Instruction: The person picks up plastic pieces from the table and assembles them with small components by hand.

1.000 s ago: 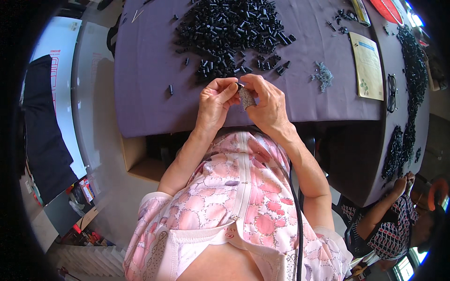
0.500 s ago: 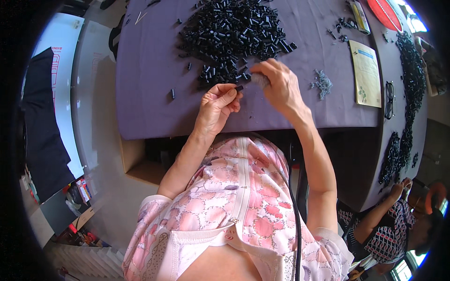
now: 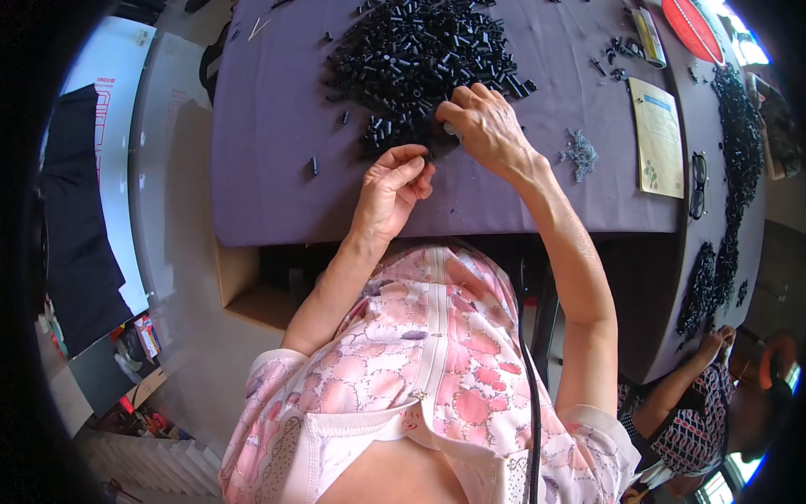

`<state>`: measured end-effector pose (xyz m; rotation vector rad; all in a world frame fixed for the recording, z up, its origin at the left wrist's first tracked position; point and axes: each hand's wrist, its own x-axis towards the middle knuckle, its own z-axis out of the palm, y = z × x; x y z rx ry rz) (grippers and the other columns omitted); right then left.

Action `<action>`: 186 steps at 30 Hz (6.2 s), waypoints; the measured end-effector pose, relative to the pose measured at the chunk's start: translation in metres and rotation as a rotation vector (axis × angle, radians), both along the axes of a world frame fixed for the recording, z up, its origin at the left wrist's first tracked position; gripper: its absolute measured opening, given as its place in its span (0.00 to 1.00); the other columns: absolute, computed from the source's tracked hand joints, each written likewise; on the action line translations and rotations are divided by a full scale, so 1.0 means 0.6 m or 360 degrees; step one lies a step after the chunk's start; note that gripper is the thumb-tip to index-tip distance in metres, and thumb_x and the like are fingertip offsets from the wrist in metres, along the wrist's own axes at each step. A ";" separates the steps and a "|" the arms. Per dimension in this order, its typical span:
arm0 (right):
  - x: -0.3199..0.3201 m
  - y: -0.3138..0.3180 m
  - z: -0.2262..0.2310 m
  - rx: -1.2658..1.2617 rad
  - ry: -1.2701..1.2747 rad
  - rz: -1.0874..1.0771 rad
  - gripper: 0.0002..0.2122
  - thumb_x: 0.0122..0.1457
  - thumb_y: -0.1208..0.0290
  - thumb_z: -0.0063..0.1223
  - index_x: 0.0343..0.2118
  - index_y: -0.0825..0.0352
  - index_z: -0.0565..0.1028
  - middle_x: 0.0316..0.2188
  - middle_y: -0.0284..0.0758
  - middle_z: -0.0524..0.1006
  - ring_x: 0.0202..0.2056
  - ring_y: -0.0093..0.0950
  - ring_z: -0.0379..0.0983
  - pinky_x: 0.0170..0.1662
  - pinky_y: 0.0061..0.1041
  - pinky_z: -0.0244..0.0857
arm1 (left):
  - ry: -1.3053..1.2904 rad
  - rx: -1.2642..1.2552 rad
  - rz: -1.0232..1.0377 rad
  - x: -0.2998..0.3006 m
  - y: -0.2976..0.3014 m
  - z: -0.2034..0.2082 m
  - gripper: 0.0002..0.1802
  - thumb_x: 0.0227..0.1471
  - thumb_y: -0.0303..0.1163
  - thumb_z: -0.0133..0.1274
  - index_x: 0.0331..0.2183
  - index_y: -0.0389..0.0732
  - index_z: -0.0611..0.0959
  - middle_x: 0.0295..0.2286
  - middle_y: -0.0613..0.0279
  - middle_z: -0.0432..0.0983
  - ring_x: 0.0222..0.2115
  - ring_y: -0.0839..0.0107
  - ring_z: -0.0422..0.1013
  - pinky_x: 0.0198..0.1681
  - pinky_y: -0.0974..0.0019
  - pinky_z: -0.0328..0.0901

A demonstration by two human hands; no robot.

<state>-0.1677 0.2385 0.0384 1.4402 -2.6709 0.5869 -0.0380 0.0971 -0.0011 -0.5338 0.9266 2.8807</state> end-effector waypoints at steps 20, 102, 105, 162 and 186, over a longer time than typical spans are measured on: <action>0.141 0.039 -0.016 -0.1204 -0.1227 -0.0555 0.20 0.39 0.97 0.43 0.35 0.72 0.74 0.32 0.37 0.76 0.37 0.26 0.75 0.40 0.21 0.68 | 0.0134 -0.0248 -0.0078 0.004 0.009 -0.001 0.08 0.53 0.23 0.53 0.38 0.39 0.80 0.28 0.62 0.77 0.24 0.78 0.70 0.30 0.76 0.66; 0.148 0.029 -0.066 -0.1282 -0.1537 -0.0186 0.15 0.50 0.76 0.61 0.41 0.70 0.73 0.40 0.32 0.71 0.43 0.20 0.69 0.45 0.17 0.65 | -0.0066 0.0102 -0.0176 0.011 0.008 -0.007 0.19 0.48 0.18 0.55 0.43 0.39 0.72 0.34 0.60 0.76 0.37 0.71 0.73 0.43 0.68 0.67; 0.147 0.030 -0.063 -0.1363 -0.1420 -0.0211 0.13 0.49 0.76 0.61 0.39 0.70 0.74 0.38 0.31 0.72 0.37 0.19 0.69 0.39 0.17 0.64 | -0.0060 0.0108 -0.0244 0.005 0.012 -0.008 0.19 0.48 0.19 0.56 0.43 0.40 0.72 0.35 0.60 0.75 0.37 0.72 0.72 0.43 0.68 0.68; -0.002 0.218 -0.024 -0.0109 0.0258 -0.1137 0.09 0.49 0.81 0.45 0.34 0.63 0.71 0.33 0.35 0.72 0.40 0.36 0.68 0.43 0.32 0.60 | 0.0083 -0.2906 0.0645 0.045 -0.099 0.043 0.05 0.48 0.22 0.55 0.32 0.36 0.79 0.31 0.60 0.73 0.31 0.65 0.71 0.28 0.67 0.65; -0.043 0.114 -0.036 0.0124 0.0085 -0.0575 0.09 0.46 0.83 0.48 0.32 0.67 0.69 0.31 0.39 0.70 0.37 0.39 0.67 0.41 0.35 0.61 | 0.0670 -0.2991 0.0270 -0.041 -0.005 0.055 0.05 0.45 0.24 0.56 0.29 0.42 0.79 0.26 0.64 0.72 0.31 0.62 0.68 0.37 0.61 0.62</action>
